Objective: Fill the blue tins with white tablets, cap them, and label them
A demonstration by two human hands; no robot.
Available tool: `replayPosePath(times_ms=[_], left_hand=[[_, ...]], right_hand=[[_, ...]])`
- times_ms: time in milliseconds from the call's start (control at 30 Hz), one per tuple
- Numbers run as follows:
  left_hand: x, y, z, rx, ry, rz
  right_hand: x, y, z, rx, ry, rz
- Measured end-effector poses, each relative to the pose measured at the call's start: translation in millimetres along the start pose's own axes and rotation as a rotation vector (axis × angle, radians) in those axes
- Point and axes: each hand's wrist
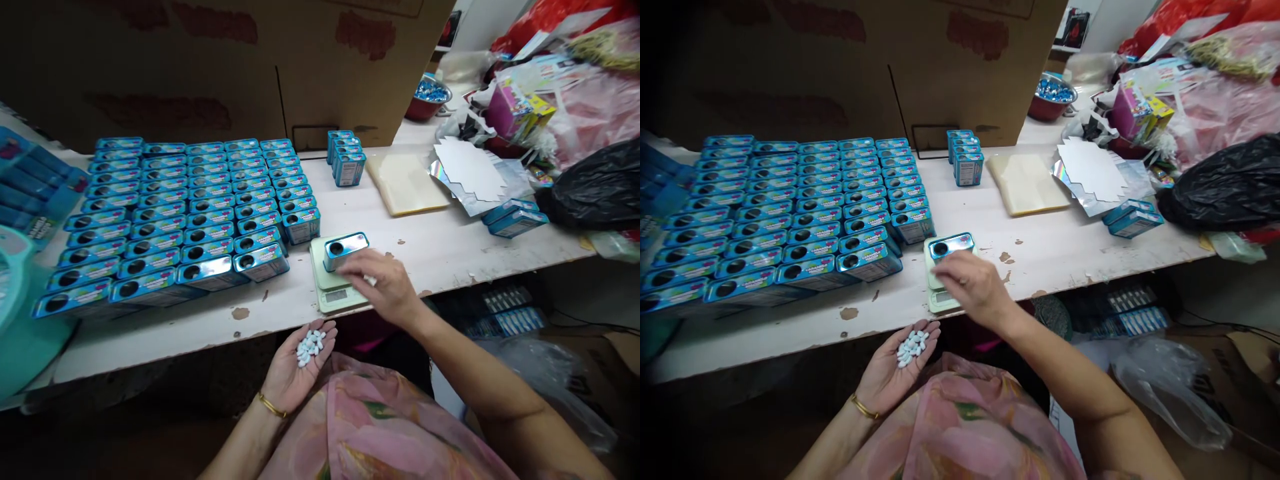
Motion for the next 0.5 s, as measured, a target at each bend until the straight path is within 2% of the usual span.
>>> replayPosePath(times_ms=[67,133,233,333,400,500], left_hand=[[1.0,0.7,2.3,0.007,0.01,-0.003],[2.3,4.1,5.5,-0.012,0.055,-0.026],[4.2,12.6,9.3,-0.073,0.129,-0.056],[3.9,18.1,6.0,-0.055,0.121,-0.015],[1.8,16.1,-2.4,-0.053,0.064,0.019],[-3.7,3.3,-21.4,-0.157,-0.092,0.062]], right_hand=[[21.8,-6.1,14.1,-0.026,0.077,0.129],[41.2,-10.1,17.4,-0.009,0.089,0.164],[55.3,-5.8,-0.3,0.047,-0.097,-0.015],[49.3,6.2,-28.2,0.074,-0.253,-0.141],[38.9,11.9,-41.3,0.076,-0.267,-0.144],[21.1,12.6,-48.9,0.093,-0.223,-0.103]])
Point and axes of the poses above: each hand's wrist, its own x-axis away from the middle knuckle, its own y-axis out of the back of the hand, z = x × y, and after that the axes turned 8 degrees about x, right-handed
